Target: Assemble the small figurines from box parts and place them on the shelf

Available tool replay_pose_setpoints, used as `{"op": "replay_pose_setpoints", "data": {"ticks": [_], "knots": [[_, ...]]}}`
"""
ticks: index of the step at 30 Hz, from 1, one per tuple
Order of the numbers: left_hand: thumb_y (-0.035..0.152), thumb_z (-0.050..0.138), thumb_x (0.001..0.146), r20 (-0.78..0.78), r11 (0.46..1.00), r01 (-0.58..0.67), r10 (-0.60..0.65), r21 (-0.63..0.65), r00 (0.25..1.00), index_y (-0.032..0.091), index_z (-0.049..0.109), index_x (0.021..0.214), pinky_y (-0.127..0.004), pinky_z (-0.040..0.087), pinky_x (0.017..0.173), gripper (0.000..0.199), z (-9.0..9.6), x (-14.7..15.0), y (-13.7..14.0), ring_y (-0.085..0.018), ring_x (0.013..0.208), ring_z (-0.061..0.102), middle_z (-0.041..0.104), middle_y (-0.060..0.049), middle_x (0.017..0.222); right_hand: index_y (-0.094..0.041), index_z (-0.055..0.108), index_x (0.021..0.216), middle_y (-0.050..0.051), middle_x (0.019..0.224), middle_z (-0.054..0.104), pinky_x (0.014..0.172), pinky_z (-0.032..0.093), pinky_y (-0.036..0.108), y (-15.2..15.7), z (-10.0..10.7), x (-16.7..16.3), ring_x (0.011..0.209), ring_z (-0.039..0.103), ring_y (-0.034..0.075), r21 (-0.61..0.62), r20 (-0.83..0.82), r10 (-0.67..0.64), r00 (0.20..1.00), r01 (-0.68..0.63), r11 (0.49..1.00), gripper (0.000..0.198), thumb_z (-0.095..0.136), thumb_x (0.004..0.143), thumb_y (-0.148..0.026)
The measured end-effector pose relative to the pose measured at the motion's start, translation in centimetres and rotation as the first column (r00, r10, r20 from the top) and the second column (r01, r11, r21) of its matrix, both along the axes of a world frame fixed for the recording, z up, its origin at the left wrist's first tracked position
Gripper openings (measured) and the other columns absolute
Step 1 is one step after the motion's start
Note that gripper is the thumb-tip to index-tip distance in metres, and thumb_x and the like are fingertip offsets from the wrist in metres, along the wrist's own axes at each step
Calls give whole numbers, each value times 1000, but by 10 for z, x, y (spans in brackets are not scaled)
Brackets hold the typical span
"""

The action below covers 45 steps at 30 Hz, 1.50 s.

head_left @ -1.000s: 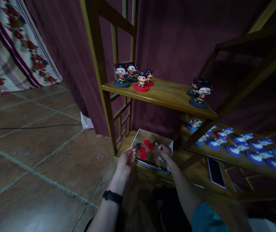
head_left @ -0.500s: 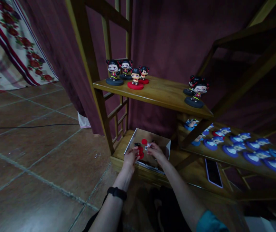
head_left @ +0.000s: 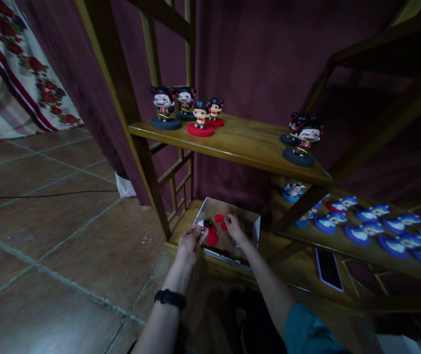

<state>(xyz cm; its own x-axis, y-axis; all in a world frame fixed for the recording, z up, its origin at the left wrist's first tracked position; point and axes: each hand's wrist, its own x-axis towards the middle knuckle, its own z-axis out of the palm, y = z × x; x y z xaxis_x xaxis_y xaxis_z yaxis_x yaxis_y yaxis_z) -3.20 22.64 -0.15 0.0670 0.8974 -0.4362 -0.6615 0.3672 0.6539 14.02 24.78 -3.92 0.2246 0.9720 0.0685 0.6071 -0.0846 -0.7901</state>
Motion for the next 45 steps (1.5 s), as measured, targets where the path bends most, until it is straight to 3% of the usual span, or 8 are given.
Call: {"op": "replay_pose_setpoints", "data": {"ticks": [4,10,15,20,24,33,38,45], "knots": [[-1,49,75,79,998,34,-30,-46,996,10,59,70,-28,55,70,15,2,-6,4,-12,66,62,61,-3,66,-22,55,107,8,112,56,87,36,28,-1,-16,-1,103,51,20,-152,322,75,944,-27,988,36,47,74,-10],[-3,49,74,80,994,7,2,-111,997,10,57,70,-26,56,67,16,3,-8,4,-12,67,62,60,-4,66,-19,58,97,9,109,55,85,36,28,-6,-22,2,104,48,22,-186,335,-29,942,96,978,30,57,67,-17],[1,52,73,47,980,165,-161,-115,986,11,55,78,-28,55,64,11,0,-6,-2,-15,68,64,62,-6,68,-21,57,70,0,74,61,71,43,28,-12,-6,4,78,56,17,-199,-108,-159,981,135,971,8,59,62,-20],[12,63,69,-8,979,174,-176,-105,984,17,56,86,-24,51,62,20,0,1,-10,-12,65,63,65,-3,75,-19,57,74,1,74,63,53,44,24,-38,24,-12,64,59,14,-149,-596,-86,798,-5,989,22,63,60,-34],[16,64,69,49,969,247,-245,-21,968,17,57,88,-29,51,62,21,5,6,-18,-12,65,63,66,-5,84,-20,58,83,1,79,63,52,47,24,-61,39,-24,66,59,14,-71,-749,-20,662,-50,996,32,67,57,-36],[15,66,66,-17,966,255,-255,25,967,13,60,83,-25,50,57,18,5,6,-24,-13,58,62,65,-6,69,-19,62,82,2,74,64,58,52,28,-59,40,-43,62,60,14,-66,-734,3,679,-75,995,29,59,66,-43],[15,73,56,-183,957,220,-186,188,965,11,64,78,-22,48,54,24,5,8,-23,-12,56,59,65,-5,65,-21,64,83,0,75,65,59,50,27,-54,41,-48,69,60,16,-49,-614,86,785,-147,988,27,63,62,-39],[3,71,51,-197,941,245,-201,234,960,12,64,83,-20,46,52,34,5,14,-23,-10,52,57,65,-2,64,-19,67,75,2,75,67,65,46,28,-45,39,-43,73,59,18,-33,-574,31,818,-61,998,27,59,65,-43]]}}
